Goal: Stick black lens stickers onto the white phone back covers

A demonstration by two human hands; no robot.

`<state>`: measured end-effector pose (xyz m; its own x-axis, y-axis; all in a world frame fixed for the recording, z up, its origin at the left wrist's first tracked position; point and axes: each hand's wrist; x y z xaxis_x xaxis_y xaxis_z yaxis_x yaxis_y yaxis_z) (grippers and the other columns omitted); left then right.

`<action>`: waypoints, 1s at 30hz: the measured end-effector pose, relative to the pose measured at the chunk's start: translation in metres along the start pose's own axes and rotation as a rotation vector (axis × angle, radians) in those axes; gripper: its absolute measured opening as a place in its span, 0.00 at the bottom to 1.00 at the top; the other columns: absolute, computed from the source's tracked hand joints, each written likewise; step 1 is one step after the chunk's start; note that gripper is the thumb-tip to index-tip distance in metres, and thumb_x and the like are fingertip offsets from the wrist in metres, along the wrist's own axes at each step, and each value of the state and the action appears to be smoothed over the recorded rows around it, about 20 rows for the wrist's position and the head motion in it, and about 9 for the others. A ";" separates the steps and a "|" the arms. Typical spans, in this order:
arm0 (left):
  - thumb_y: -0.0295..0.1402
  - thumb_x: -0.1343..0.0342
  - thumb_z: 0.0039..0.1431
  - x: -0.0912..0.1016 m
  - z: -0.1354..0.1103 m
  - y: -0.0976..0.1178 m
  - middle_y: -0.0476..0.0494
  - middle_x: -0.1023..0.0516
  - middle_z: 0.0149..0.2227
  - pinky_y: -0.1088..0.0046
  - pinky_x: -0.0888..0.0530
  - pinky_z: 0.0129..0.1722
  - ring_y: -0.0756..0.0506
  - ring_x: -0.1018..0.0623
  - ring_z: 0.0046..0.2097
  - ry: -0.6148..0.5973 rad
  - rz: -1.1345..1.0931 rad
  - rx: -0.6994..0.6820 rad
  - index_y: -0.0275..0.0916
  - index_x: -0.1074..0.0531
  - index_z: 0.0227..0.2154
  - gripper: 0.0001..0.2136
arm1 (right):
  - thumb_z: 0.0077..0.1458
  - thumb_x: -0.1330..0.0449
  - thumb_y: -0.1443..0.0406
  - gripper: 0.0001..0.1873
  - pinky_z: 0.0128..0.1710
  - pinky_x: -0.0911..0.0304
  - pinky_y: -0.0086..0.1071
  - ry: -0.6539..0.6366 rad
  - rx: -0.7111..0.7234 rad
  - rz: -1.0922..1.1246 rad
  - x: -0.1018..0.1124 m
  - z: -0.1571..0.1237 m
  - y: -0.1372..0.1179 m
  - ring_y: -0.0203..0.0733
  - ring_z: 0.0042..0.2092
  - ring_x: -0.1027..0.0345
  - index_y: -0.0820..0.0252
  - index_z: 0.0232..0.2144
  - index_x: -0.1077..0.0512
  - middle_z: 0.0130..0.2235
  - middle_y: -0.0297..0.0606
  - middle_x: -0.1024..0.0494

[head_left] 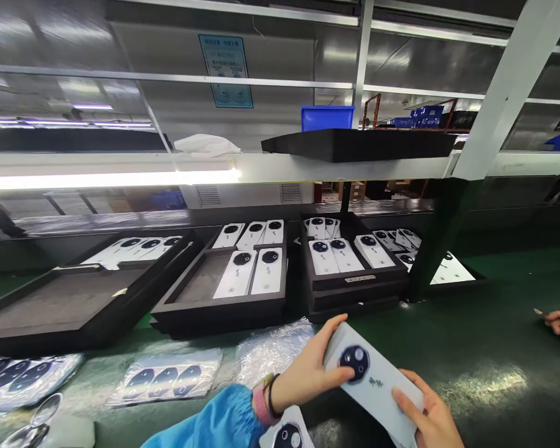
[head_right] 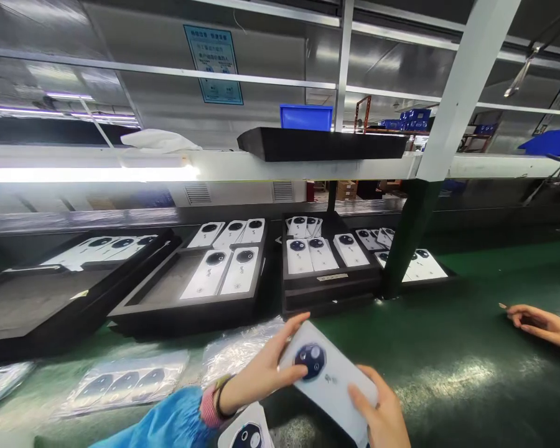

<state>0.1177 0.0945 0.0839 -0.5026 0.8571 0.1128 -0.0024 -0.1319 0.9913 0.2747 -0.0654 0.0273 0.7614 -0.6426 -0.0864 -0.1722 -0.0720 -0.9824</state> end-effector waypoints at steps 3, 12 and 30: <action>0.33 0.34 0.41 0.002 0.025 0.014 0.46 0.26 0.43 0.63 0.29 0.44 0.41 0.25 0.42 0.014 -0.039 0.064 0.42 0.40 0.58 0.38 | 0.38 0.35 0.44 0.30 0.29 0.29 0.38 0.052 -0.041 0.062 -0.014 0.008 -0.021 0.51 0.32 0.25 0.58 0.37 0.27 0.29 0.38 0.21; 0.25 0.35 0.35 0.010 0.062 0.008 0.49 0.26 0.34 0.68 0.28 0.36 0.43 0.25 0.38 0.086 -0.195 0.210 0.38 0.32 0.42 0.26 | 0.36 0.40 0.51 0.33 0.60 0.46 0.47 -0.060 0.100 -0.650 0.005 0.048 -0.077 0.60 0.60 0.42 0.58 0.46 0.29 0.57 0.47 0.32; 0.61 0.40 0.43 0.045 0.019 -0.001 0.37 0.29 0.46 0.64 0.23 0.34 0.41 0.22 0.38 0.214 -0.509 0.124 0.41 0.36 0.56 0.40 | 0.38 0.35 0.68 0.45 0.48 0.36 0.39 -0.274 0.273 -1.227 -0.077 0.088 -0.153 0.51 0.49 0.30 0.58 0.60 0.42 0.50 0.42 0.25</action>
<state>0.1117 0.1425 0.0892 -0.6285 0.6759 -0.3849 -0.1953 0.3418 0.9192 0.2975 0.0623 0.1697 0.4382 -0.0877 0.8946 0.8370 -0.3232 -0.4417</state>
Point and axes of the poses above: each hand's wrist, its own z-axis towards the middle knuckle, its own x-axis out of the back of the hand, y = z × x
